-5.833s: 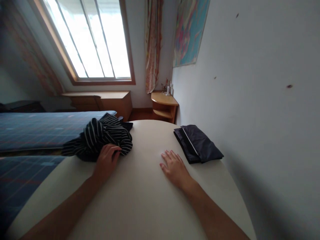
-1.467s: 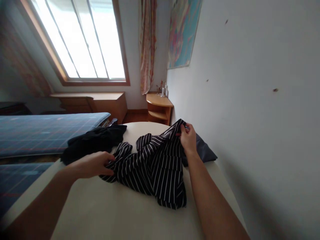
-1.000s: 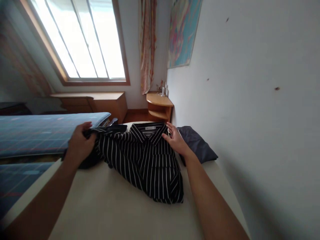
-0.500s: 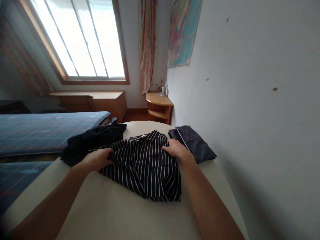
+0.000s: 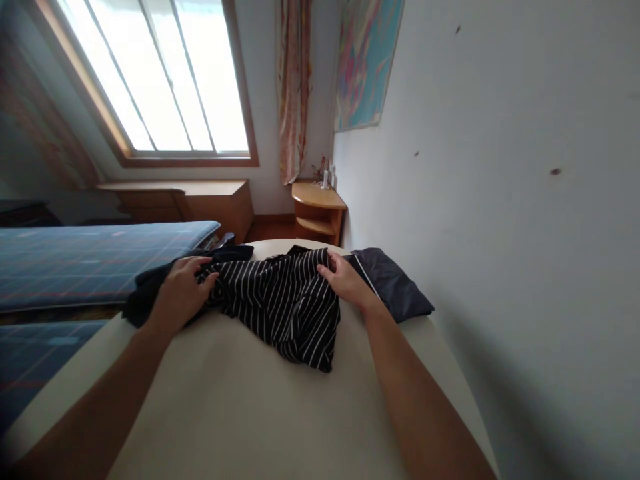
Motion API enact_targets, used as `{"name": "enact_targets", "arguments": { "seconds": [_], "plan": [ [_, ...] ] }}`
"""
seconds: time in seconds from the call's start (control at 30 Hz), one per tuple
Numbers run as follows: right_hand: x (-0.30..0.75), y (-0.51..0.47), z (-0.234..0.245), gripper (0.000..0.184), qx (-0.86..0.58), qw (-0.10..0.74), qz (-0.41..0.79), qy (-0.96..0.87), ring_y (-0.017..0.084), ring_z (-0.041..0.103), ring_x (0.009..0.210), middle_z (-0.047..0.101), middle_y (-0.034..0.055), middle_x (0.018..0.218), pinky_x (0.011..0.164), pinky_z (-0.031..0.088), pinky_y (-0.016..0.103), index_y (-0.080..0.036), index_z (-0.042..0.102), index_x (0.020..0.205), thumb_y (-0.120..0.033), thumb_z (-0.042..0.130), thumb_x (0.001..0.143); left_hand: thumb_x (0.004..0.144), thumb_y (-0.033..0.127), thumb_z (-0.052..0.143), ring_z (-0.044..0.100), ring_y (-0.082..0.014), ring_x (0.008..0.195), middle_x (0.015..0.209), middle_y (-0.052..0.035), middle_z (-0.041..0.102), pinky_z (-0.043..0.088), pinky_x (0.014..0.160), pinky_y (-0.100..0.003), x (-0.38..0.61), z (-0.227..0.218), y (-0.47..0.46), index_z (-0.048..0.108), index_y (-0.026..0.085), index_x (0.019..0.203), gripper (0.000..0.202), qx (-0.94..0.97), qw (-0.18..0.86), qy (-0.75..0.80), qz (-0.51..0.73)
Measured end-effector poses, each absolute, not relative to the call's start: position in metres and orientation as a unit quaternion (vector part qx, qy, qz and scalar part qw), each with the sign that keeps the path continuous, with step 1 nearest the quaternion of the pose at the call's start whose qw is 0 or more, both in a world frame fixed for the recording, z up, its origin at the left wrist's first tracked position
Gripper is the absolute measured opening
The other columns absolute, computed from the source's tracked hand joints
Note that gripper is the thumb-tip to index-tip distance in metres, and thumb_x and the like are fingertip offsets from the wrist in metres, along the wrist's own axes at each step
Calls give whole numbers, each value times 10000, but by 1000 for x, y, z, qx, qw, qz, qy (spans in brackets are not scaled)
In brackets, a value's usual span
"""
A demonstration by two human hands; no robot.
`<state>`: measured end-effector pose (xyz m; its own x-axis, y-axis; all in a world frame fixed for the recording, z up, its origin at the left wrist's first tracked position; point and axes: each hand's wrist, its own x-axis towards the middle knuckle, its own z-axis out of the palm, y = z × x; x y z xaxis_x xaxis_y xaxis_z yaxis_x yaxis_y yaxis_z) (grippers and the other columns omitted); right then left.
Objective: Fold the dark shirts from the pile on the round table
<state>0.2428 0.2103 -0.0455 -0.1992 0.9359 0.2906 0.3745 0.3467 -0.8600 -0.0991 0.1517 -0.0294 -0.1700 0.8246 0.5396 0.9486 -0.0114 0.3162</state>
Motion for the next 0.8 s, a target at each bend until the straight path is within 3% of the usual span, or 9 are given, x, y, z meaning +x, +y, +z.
{"name": "enact_targets", "arguments": {
  "seconds": [0.1, 0.17, 0.23, 0.33, 0.4, 0.47, 0.6, 0.7, 0.8],
  "plan": [
    [245, 200, -43, 652, -514, 306, 304, -741, 283, 584, 1238, 609, 161, 1347, 1111, 420, 435, -141, 536, 1358, -460, 712, 818, 884, 406, 564, 687, -273, 980, 1140, -91, 686, 521, 852, -359, -87, -32, 144, 645, 236, 1123, 305, -681, 25, -712, -168],
    [248, 189, -37, 792, -561, 235, 297, -736, 321, 612, 1186, 616, 193, 1318, 1070, 454, 460, -122, 502, 1386, -518, 768, 754, 882, 471, 566, 697, -310, 956, 1047, -97, 720, 526, 802, -385, -81, -34, 139, 629, 246, 1125, 336, -678, -19, -733, -53],
    [250, 178, -29, 933, -573, 176, 335, -727, 325, 689, 998, 672, 196, 1183, 930, 541, 461, -114, 440, 1431, -528, 822, 687, 874, 511, 566, 692, -354, 980, 1059, -148, 721, 528, 784, -408, -78, -37, 137, 585, 203, 1188, 440, -667, -38, -744, 18],
    [246, 169, -21, 969, -537, 148, 422, -715, 236, 680, 640, 701, 104, 896, 642, 578, 390, -110, 367, 1460, -433, 842, 679, 888, 471, 556, 683, -386, 1012, 1103, -217, 701, 527, 798, -430, -76, -41, 138, 492, 109, 1292, 546, -654, -46, -754, 38],
    [242, 171, -19, 836, -525, 196, 436, -704, 180, 628, 563, 665, 37, 796, 561, 545, 329, -131, 399, 1422, -382, 799, 732, 910, 423, 534, 682, -379, 1026, 1122, -213, 698, 527, 814, -433, -75, -42, 140, 470, 106, 1322, 524, -650, -43, -759, 10],
    [240, 176, -17, 638, -529, 279, 392, -699, 152, 611, 588, 643, 4, 757, 574, 527, 286, -161, 469, 1352, -352, 727, 801, 936, 391, 494, 672, -363, 1067, 1203, -197, 677, 528, 841, -429, -74, -41, 142, 484, 133, 1342, 481, -655, -24, -755, -40],
    [242, 188, -12, 363, -542, 434, 264, -669, 165, 637, 690, 675, 23, 791, 682, 535, 298, -180, 607, 1184, -360, 622, 869, 975, 362, 404, 648, -349, 1123, 1382, -168, 581, 522, 906, -436, -70, -36, 140, 466, 159, 1432, 504, -652, 29, -745, -140],
    [247, 193, -10, 306, -538, 532, 215, -618, 209, 675, 838, 723, 78, 921, 814, 548, 350, -171, 681, 1054, -400, 614, 862, 969, 347, 402, 574, -361, 1237, 1454, -192, 499, 499, 975, -442, -69, -32, 141, 304, 120, 1537, 619, -639, 62, -731, -232],
    [251, 197, -12, 301, -533, 593, 185, -575, 238, 679, 974, 741, 92, 1041, 940, 533, 394, -176, 709, 1046, -386, 602, 859, 940, 334, 448, 376, -345, 1419, 1517, -212, 397, 400, 1107, -444, -75, -30, 145, 76, 80, 1583, 784, -629, 98, -703, -316]
  ]
}}
